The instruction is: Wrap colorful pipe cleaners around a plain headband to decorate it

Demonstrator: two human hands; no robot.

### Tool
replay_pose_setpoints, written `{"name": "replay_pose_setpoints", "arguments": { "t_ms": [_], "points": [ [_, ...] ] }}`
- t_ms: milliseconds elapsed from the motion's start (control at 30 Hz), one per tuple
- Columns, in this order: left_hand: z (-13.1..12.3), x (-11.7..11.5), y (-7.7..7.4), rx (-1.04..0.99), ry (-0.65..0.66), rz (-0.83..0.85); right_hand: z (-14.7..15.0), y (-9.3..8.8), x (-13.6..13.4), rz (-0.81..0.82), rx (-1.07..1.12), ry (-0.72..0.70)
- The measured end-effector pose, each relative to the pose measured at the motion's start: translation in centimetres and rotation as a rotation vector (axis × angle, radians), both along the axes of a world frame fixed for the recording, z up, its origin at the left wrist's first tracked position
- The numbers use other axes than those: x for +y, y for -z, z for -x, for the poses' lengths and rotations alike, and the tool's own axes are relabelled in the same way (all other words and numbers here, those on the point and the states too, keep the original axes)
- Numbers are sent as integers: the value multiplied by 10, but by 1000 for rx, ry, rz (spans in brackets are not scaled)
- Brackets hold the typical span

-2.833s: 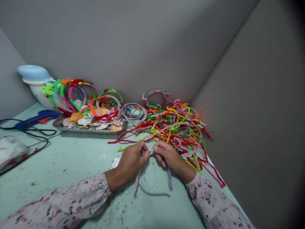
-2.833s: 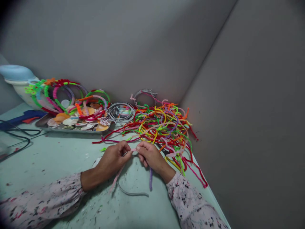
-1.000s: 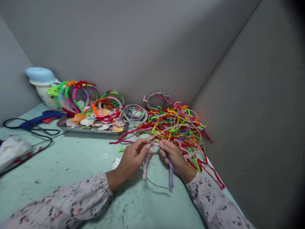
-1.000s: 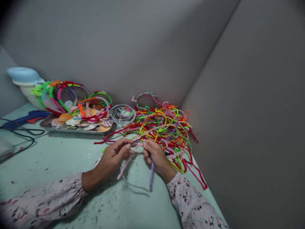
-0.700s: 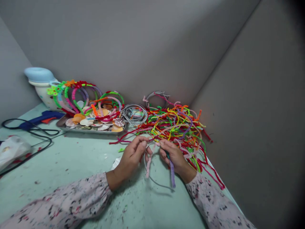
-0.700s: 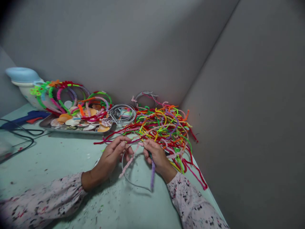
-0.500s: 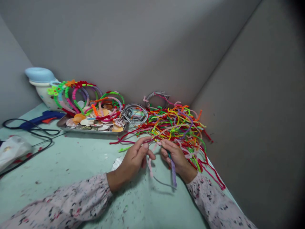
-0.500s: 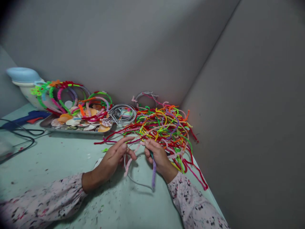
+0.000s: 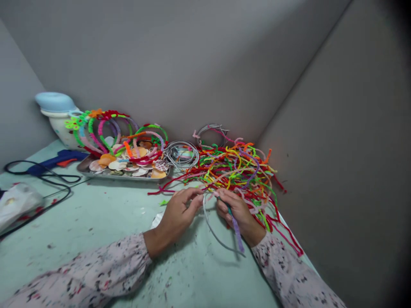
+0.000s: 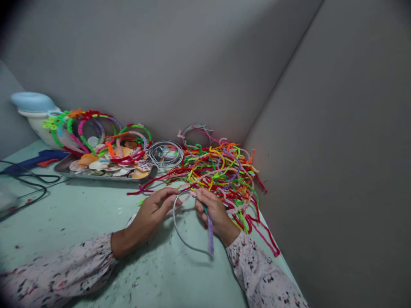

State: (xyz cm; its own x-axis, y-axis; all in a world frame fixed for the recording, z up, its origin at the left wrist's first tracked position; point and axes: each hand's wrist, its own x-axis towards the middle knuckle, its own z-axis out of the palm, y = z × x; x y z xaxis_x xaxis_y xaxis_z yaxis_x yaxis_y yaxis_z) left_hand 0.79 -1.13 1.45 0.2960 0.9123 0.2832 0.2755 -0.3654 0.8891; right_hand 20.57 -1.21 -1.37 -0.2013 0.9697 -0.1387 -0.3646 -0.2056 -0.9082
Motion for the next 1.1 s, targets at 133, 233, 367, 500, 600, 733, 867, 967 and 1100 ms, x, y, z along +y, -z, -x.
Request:
{"name": "replay_pose_setpoints", "arguments": {
  "t_ms": [133,233,367,500,600,733,867,967,1100],
  "points": [
    [0,2,0,45,-37,-53,0,-1,0,-4,1,3],
    [-2,3,4,50,-37,-75,3,-7,-2,-23,-79,-27],
    [-2,4,9,91,-12,-121,7,-14,-6,-53,-197,-96],
    [-3,6,11,151,-13,-223,9,-15,-8,-52,-265,-152],
    [-3,7,10,187,2,-288,10,-15,-8,-49,-280,-162],
    [-2,6,8,248,14,-365,10,-16,-8,-40,-280,-178],
    [0,5,7,320,12,-465,9,-17,-7,-43,-295,-206],
    [0,5,8,360,17,-523,7,-19,-7,-28,-294,-232],
    [1,3,8,398,36,-619,4,-22,-6,-12,-282,-288]
  ]
}}
